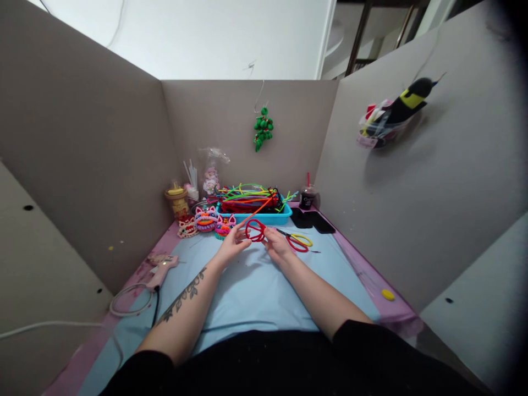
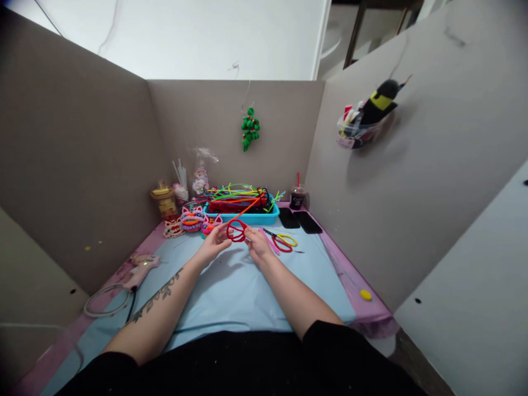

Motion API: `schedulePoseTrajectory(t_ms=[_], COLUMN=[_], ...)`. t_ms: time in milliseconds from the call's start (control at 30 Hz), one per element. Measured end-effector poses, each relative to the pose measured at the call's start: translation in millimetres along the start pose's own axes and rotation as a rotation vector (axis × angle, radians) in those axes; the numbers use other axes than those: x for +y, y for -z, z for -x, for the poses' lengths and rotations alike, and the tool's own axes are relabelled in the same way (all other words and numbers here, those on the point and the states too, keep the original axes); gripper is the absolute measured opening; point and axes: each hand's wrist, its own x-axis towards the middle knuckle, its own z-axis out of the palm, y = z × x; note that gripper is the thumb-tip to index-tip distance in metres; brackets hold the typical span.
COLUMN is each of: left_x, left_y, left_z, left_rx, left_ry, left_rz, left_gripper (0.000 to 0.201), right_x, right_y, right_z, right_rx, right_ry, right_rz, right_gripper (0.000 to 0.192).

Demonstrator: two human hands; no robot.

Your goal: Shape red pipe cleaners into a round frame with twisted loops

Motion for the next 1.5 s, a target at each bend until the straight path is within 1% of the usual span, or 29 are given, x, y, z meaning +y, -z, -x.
schedulePoseTrajectory(t_ms=[100,167,267,400,533,733,833,967,1133,1200,1300,1400,1500], left_x=[-0.5,0.2,2.9,5.0,3.4,5.6,10.6,18.2,21.1,18.9,14.1,10.9,9.6], left_y=[2.1,3.2,2.1,-1.2,-2.2,-1.9,-2.4,-3.5,-2.4,-1.3,-0.3,0.2,1.7], left_z=[-0.9,-0.5,1.4,2.5,1.7,1.8,3.0,4.7,5.1,4.5,2.9,1.2,-0.4], left_rx=[0.051,0.062,0.058,0.056,0.060,0.114,0.120,0.091,0.057,0.049,0.051,0.035,0.090], left_ry=[0.032,0.057,0.066,0.021,-0.013,-0.078,-0.134,-0.186,-0.173,-0.143,-0.062,-0.003,0.049], left_rz=[-0.118,-0.220,-0.255,-0.235,-0.260,-0.337,-0.390,-0.419,-0.379,-0.350,-0.289,-0.176,-0.092], left_gripper=[0.039,0.030,0.030,0.028,0.026,0.026,0.023,0.021,0.023,0.024,0.026,0.034,0.037], right_x=[-5.4,-6.9,-6.0,-2.8,-0.5,0.1,0.0,1.2,3.6,3.6,1.6,-2.5,-7.6], right_y=[-5.2,-7.0,-7.0,-4.9,-3.3,-4.0,-5.0,-4.3,-2.5,-3.2,-4.3,-2.5,1.6], right_z=[3.2,4.0,3.8,2.9,2.8,4.0,4.3,3.2,2.1,2.7,3.3,2.4,1.5], right_rx=[-0.045,-0.043,-0.023,-0.010,0.031,0.058,0.053,0.028,0.011,0.007,0.016,0.005,-0.044], right_ry=[0.035,0.034,0.016,-0.012,-0.049,-0.082,-0.094,-0.092,-0.077,-0.078,-0.069,-0.012,0.099], right_rz=[0.044,0.046,0.015,-0.039,-0.054,-0.079,-0.089,-0.078,-0.024,0.001,0.012,0.066,0.232], right_gripper=[0.025,0.025,0.023,0.018,0.016,0.016,0.017,0.019,0.020,0.019,0.020,0.023,0.018])
